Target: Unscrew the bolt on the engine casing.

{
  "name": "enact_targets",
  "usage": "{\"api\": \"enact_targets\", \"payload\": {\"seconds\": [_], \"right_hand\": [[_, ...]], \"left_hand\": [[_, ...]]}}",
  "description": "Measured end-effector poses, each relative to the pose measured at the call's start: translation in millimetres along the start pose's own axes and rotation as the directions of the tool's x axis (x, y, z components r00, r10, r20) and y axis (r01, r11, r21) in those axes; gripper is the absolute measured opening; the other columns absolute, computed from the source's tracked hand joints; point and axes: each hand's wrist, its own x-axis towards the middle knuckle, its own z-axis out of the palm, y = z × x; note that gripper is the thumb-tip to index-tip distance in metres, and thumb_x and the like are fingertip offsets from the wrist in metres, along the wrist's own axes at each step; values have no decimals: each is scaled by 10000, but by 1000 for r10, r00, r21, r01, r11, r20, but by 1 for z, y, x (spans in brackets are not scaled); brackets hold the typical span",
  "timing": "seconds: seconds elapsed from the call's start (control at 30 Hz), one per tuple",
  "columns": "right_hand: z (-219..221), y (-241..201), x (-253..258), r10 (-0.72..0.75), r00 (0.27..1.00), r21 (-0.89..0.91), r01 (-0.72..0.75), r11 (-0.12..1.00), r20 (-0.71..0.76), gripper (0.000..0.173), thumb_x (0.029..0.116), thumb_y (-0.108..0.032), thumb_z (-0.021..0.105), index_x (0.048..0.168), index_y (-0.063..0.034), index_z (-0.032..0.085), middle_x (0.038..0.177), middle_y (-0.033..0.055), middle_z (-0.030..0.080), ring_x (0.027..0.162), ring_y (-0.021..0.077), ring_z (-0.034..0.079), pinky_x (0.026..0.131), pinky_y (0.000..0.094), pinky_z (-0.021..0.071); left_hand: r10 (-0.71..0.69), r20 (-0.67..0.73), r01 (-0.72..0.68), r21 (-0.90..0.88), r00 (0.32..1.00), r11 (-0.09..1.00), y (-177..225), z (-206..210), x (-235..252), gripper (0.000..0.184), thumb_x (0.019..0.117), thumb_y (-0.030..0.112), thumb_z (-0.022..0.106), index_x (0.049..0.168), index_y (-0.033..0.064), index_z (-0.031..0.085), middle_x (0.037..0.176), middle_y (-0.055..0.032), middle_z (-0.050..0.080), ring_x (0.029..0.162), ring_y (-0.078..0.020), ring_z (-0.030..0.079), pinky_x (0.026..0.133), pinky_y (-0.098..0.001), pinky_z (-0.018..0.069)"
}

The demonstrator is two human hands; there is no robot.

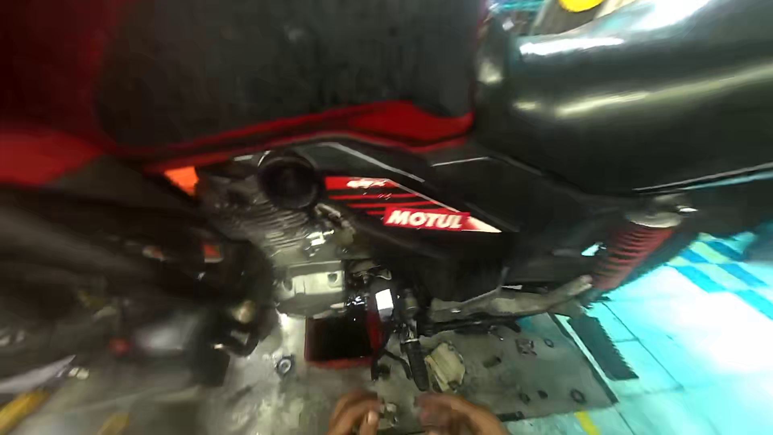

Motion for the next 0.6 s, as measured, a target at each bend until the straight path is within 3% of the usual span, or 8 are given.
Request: {"api": "enact_targets", "payload": {"seconds": [0.1,0.17,0.33,0.47,0.53,0.6], "right_hand": [[-1,-8,84,-208,975,-102,200,975,-81,257,896,-174,755,1095,-12,752,975,50,746,787,62,700,709,250,613],[-4,-2,127,-268,958,-134,254,958,-106,165,901,-149,743,1001,-22,774,908,41,746,713,54,691,654,243,612],[-6,20,186,-332,931,-278,281,919,-155,146,861,-134,766,970,-40,787,852,32,745,640,77,689,598,269,623],[1,35,210,-536,831,-565,374,735,-147,217,914,-222,704,1011,-51,797,893,59,754,725,93,705,654,281,607],[4,35,215,-589,799,-624,400,671,-122,230,956,-205,665,1039,-30,787,953,88,753,817,104,710,736,268,598],[8,34,216,-599,791,-610,415,675,-125,243,980,-168,645,1113,-3,764,1030,114,746,898,103,712,810,252,594]], "left_hand": [[75,-228,-73,17,971,997,-7,40,52,171,950,38,622,1028,-31,758,1047,-104,743,910,-126,720,808,-291,628],[129,-322,-120,48,938,992,-21,53,86,176,951,57,636,1043,-31,759,1021,-101,744,882,-127,720,793,-286,628],[196,-501,-76,249,843,965,-71,80,129,340,875,75,706,1205,-7,720,1116,-99,720,914,-117,717,801,-287,635],[331,-561,-26,482,759,876,-92,102,148,427,872,107,734,1283,2,690,1227,-152,696,1060,-196,702,898,-347,611],[381,-593,13,551,710,834,-96,107,155,429,872,127,764,1273,-8,695,1225,-168,704,1091,-231,706,938,-366,598],[424,-599,19,592,679,806,-98,107,160,421,879,142,784,1256,-22,697,1199,-168,713,1074,-230,716,933,-353,600]]}}
